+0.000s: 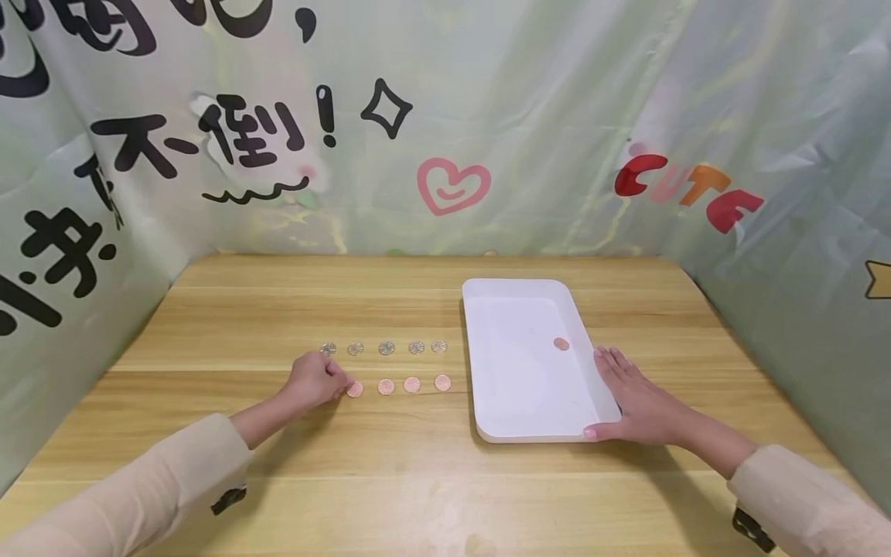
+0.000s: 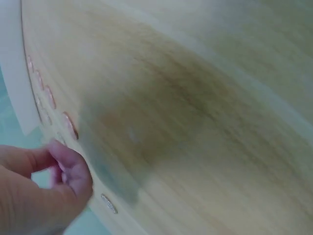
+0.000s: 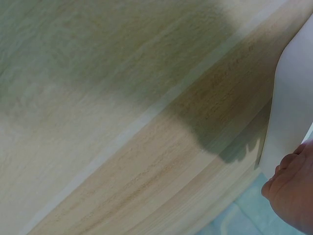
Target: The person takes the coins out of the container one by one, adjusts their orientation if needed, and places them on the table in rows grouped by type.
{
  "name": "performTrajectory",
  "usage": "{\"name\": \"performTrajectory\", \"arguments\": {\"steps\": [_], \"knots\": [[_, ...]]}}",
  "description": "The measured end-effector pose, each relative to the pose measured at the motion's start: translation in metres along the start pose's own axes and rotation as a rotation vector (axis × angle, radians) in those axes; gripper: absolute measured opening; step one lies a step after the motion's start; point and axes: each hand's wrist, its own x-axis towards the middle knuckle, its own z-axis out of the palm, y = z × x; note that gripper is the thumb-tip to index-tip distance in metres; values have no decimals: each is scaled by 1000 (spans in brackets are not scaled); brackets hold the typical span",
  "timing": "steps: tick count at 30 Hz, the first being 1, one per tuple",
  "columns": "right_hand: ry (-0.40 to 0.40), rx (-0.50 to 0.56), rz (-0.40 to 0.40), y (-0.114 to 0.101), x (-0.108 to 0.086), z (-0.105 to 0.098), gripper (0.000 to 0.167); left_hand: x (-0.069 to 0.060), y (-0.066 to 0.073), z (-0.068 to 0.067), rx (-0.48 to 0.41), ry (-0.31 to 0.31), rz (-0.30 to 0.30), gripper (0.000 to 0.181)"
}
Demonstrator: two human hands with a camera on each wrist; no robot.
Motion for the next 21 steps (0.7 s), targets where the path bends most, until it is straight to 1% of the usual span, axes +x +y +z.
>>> {"name": "performTrajectory", "arguments": {"steps": [1, 4, 10, 15, 19, 21], "knots": [[-2, 2, 1, 0, 0, 0, 113, 1, 0, 0, -8, 0, 22, 17], [-7, 7, 4, 1, 0, 0, 114, 2, 4, 2, -84, -11, 39, 10], [-12, 14, 6, 1, 1, 0, 114, 2, 21, 8, -161, -58, 75, 15], [-11, 15, 9, 2, 1, -1, 114, 3, 37, 16, -213, -74, 72, 15], [-7, 13, 9, 2, 0, 0, 114, 6, 49, 24, -251, -69, 84, 15], [-5, 11, 6, 2, 0, 1, 113, 9, 53, 29, -287, -78, 93, 16]]}}
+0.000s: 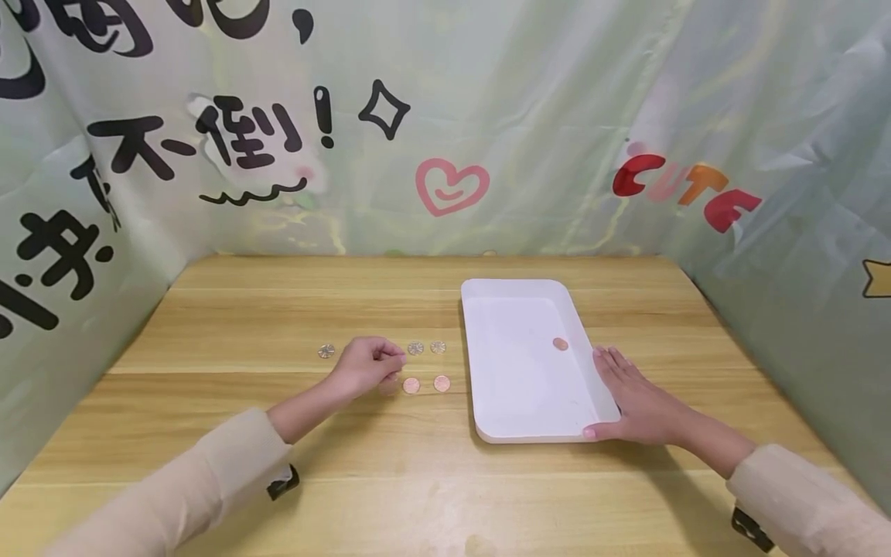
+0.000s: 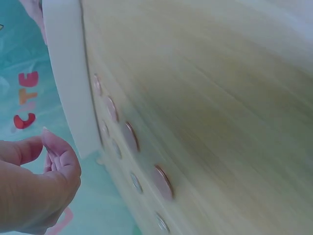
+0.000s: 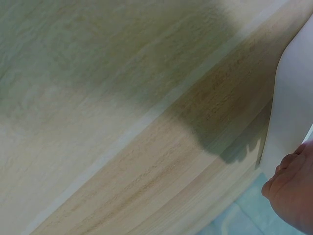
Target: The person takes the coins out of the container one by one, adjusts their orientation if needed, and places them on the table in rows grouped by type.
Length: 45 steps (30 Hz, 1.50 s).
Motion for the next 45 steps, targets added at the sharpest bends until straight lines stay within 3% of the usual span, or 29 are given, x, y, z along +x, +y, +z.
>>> {"name": "performTrajectory", "arguments": {"steps": [17, 23, 31, 39, 45], "knots": [[1, -4, 0, -4, 1, -2, 114, 17, 29, 46, -146, -23, 43, 12], [4, -3, -1, -5, 0, -3, 114, 22, 42, 60, -197, -72, 77, 15], [4, -1, 6, -4, -1, -3, 114, 33, 71, 82, -235, -99, 108, 16], [2, 2, 10, -4, 0, -3, 114, 40, 108, 107, -358, -108, 130, 16], [-4, 12, 17, -3, 0, -2, 114, 45, 127, 126, -374, -110, 149, 15]]}}
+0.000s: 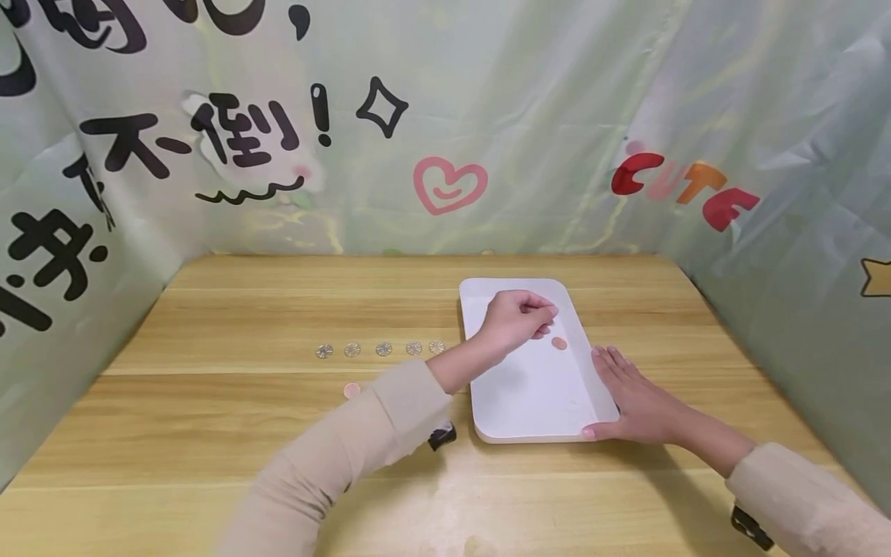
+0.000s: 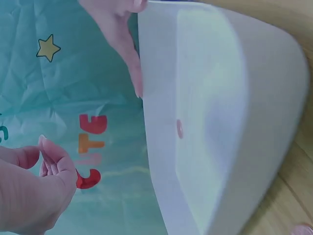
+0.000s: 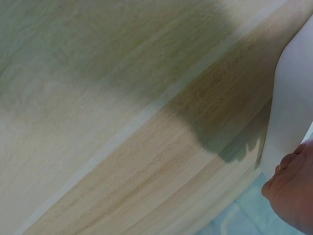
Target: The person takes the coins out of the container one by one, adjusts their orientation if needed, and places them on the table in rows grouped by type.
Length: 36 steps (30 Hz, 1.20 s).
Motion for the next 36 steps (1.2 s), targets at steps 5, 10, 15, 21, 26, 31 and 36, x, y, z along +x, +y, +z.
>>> {"name": "performTrajectory", "arguments": {"steps": [5, 10, 15, 21, 26, 31, 36], "knots": [[5, -1, -7, 0, 0, -1, 113, 8, 6, 16, -13, 38, 33, 13], [7, -7, -11, 0, -1, -2, 113, 18, 10, 30, -50, 104, 47, 12], [7, -11, -11, 2, -2, -2, 113, 30, 12, 43, -120, 186, 71, 12], [13, -18, -18, 3, -3, -3, 113, 46, 0, 49, -94, 241, 116, 13], [9, -12, -20, 2, -2, -2, 114, 56, -18, 48, 18, 261, 146, 15], [9, -2, -25, 2, 0, 1, 113, 64, -37, 46, 143, 271, 146, 14], [11, -9, -28, 3, 0, 2, 113, 79, -52, 47, 243, 262, 57, 13]]}}
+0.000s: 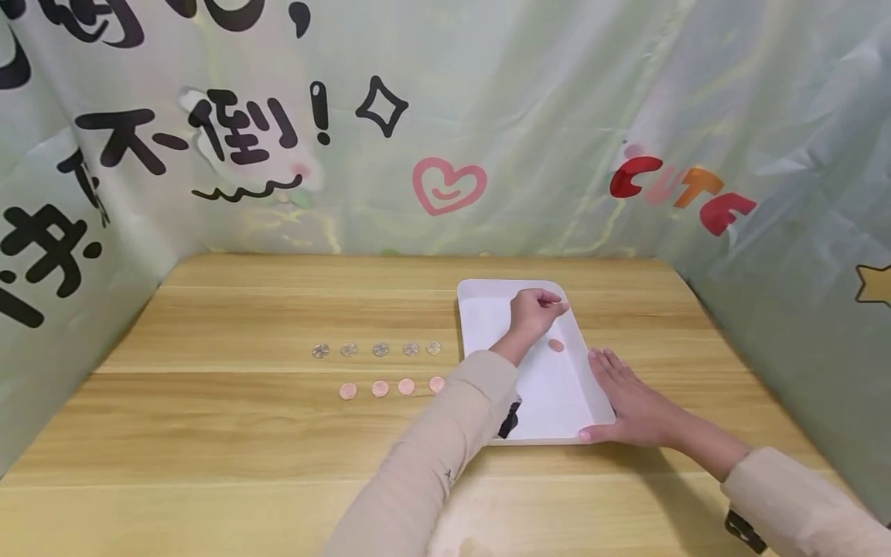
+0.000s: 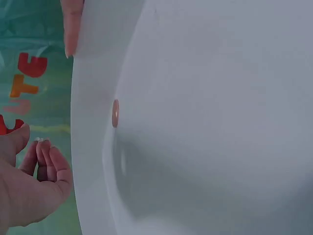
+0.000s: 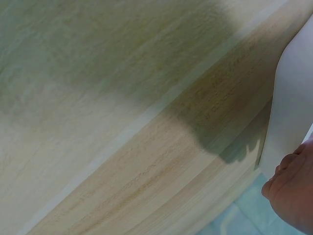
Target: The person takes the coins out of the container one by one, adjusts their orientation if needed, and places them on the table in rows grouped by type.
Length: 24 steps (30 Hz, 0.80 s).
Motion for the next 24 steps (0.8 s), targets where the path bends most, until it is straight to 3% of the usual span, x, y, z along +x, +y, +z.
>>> {"name": "performTrajectory", "arguments": {"steps": [1, 4, 5, 8, 11, 13, 17, 18, 21, 24], "knots": [[0, -3, 1, 0, 0, 0, 113, 0, 0, 1, 43, 10, -1, 14], [0, -6, 2, 0, 0, -1, 113, 25, -38, 27, 117, 46, 92, 10], [1, -8, 2, 0, 0, -1, 113, 31, -47, 32, 142, 33, 90, 10], [6, -14, -6, 0, 0, 0, 113, 43, -68, 46, 129, -44, 16, 11], [21, -22, -19, -1, 0, 1, 113, 25, -48, 38, 239, -110, -121, 19], [29, -28, -28, -1, 0, 2, 113, 29, -59, 46, 310, -94, -78, 20], [40, -39, -40, -1, 0, 3, 113, 55, -103, 72, 451, -52, 81, 23], [39, -39, -40, -1, 0, 3, 113, 63, -111, 76, 461, -76, 94, 24], [35, -41, -40, 0, 0, 3, 113, 50, -89, 63, 546, -148, 36, 24], [32, -38, -40, 0, 1, 3, 113, 17, -45, 37, 645, -194, -27, 21]]}}
